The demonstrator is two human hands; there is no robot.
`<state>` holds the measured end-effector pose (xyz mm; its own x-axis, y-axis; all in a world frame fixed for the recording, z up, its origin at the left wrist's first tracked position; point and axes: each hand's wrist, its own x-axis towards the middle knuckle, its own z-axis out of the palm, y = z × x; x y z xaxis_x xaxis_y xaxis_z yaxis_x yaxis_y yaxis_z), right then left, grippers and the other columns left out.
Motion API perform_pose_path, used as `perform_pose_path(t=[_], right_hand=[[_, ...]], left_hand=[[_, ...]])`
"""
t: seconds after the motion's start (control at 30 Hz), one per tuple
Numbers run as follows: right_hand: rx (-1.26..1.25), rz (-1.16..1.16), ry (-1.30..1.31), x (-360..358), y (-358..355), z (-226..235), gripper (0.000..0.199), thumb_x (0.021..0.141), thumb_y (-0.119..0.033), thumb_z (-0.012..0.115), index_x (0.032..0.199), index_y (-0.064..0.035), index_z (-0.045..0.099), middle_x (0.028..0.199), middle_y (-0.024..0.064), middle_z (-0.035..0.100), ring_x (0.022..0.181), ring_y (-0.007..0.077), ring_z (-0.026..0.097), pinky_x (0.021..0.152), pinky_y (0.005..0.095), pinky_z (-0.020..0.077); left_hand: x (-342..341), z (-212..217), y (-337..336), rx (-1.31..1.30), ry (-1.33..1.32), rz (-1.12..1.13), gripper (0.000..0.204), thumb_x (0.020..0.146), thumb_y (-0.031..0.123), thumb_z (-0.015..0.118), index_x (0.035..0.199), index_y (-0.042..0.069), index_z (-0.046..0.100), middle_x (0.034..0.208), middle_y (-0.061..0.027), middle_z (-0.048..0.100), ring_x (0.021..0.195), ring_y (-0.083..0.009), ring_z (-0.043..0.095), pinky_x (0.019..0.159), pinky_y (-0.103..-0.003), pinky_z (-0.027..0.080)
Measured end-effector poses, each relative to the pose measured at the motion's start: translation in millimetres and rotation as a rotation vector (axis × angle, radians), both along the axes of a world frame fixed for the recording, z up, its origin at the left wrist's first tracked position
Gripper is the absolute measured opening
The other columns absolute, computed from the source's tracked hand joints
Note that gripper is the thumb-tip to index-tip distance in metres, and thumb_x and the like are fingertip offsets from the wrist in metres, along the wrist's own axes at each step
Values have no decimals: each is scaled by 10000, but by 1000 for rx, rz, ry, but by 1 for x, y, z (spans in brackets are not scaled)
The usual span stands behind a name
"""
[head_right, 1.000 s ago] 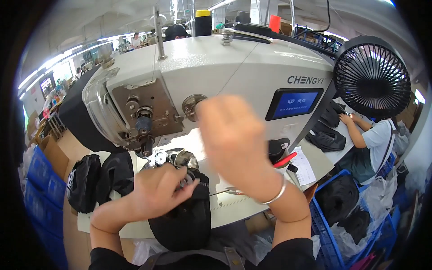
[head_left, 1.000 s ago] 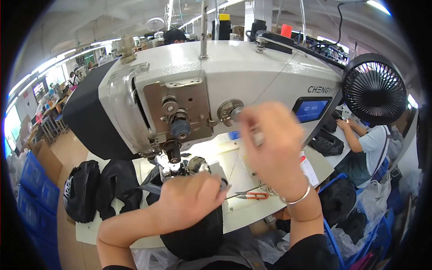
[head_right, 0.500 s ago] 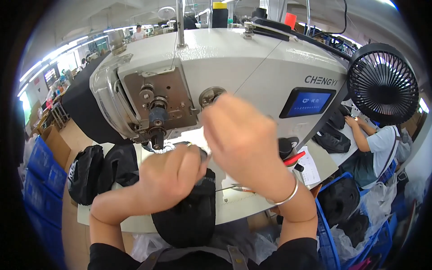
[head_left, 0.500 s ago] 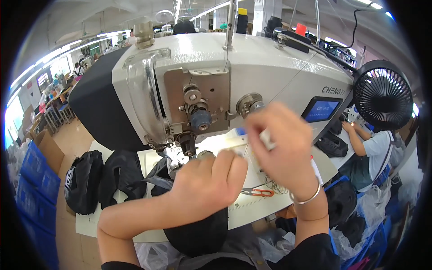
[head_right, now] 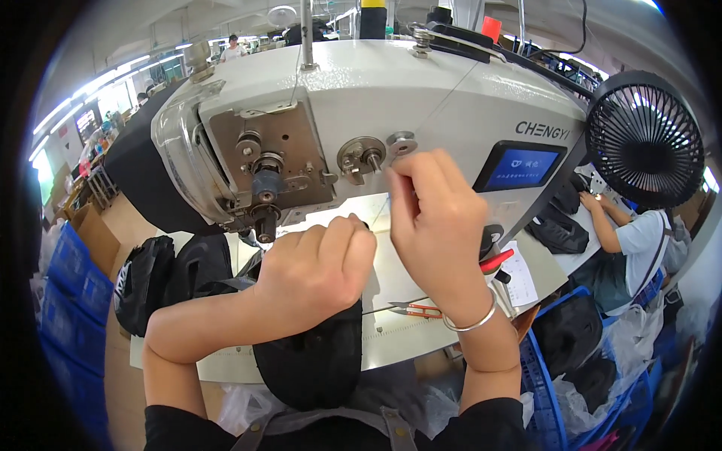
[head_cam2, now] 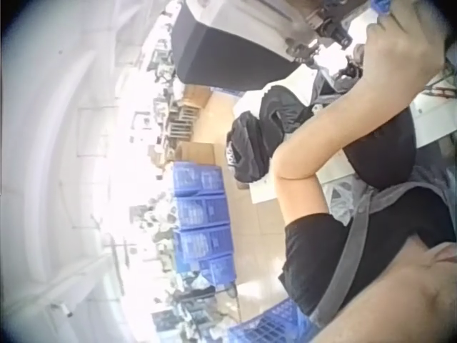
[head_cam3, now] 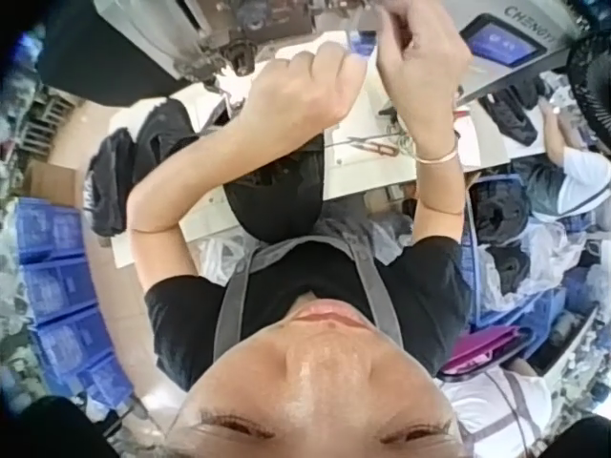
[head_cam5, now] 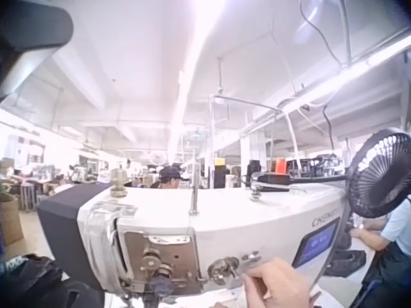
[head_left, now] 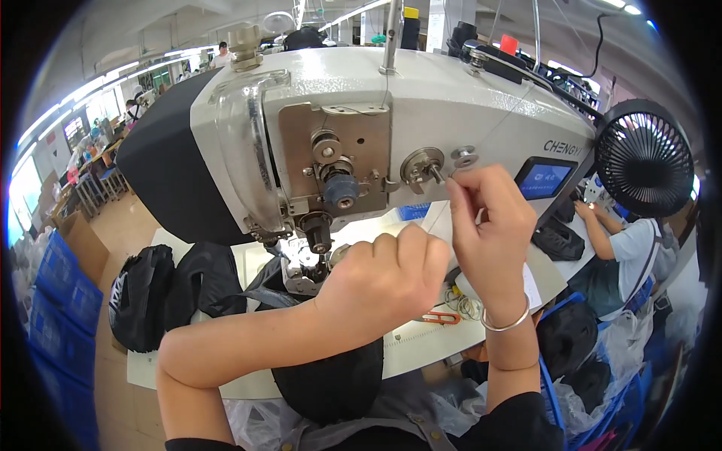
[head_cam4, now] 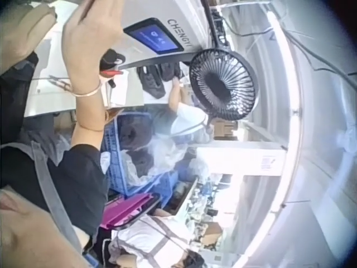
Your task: Stitching the components of a black shoe upper using an industrial sewing machine.
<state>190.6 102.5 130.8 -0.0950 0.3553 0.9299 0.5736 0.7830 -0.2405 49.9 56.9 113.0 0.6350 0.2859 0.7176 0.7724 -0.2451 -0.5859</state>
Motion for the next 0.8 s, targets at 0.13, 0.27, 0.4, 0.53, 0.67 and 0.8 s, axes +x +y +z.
perform_pose_path(t=[0.13, 0.27, 0.4, 0.53, 0.67, 0.8], right_hand=[[64, 16, -17, -4, 1, 0, 106, 706, 21, 608, 733, -1, 508, 674, 90, 529, 496, 198, 509, 438, 268, 389], [-145, 46, 91, 0, -9, 0, 116, 714, 5, 618, 742, -7, 506, 702, 73, 558, 532, 144, 548, 455, 236, 416], [-224, 222, 299, -3, -6, -6, 139, 715, -5, 641, 771, -5, 514, 746, 63, 576, 605, 105, 577, 486, 196, 445], [-56, 253, 285, -3, -10, 2, 206, 762, 26, 599, 958, 12, 536, 831, 49, 557, 651, 83, 569, 533, 171, 453], [25, 218, 115, 9, 2, -2, 301, 728, 48, 611, 1020, -7, 563, 824, 82, 586, 646, 123, 587, 554, 209, 484], [-106, 312, 219, 8, -4, -4, 259, 750, 62, 578, 1000, -8, 587, 839, 74, 587, 691, 103, 576, 605, 205, 482]], left_hand=[[-10, -3, -3, -1, -42, -52, 177, 640, 56, 582, 614, 81, 409, 570, 13, 366, 417, -62, 382, 350, -196, 283], [-6, -6, -8, 71, -27, -84, 185, 618, 88, 566, 616, 91, 381, 573, 10, 358, 416, -63, 369, 348, -191, 292], [-11, -9, -7, 37, -27, -48, 194, 638, 91, 576, 620, 91, 383, 583, 6, 379, 417, -62, 371, 348, -187, 289], [-10, -8, -11, 41, -43, -82, 200, 650, 100, 586, 625, 88, 388, 589, 4, 390, 417, -61, 368, 345, -185, 285], [-13, -10, -13, 43, -30, -78, 196, 635, 105, 590, 631, 80, 396, 588, 2, 389, 416, -57, 364, 343, -184, 284], [-18, -12, -10, 35, -53, -85, 194, 613, 106, 586, 630, 77, 395, 583, 4, 378, 414, -57, 363, 342, -182, 281]])
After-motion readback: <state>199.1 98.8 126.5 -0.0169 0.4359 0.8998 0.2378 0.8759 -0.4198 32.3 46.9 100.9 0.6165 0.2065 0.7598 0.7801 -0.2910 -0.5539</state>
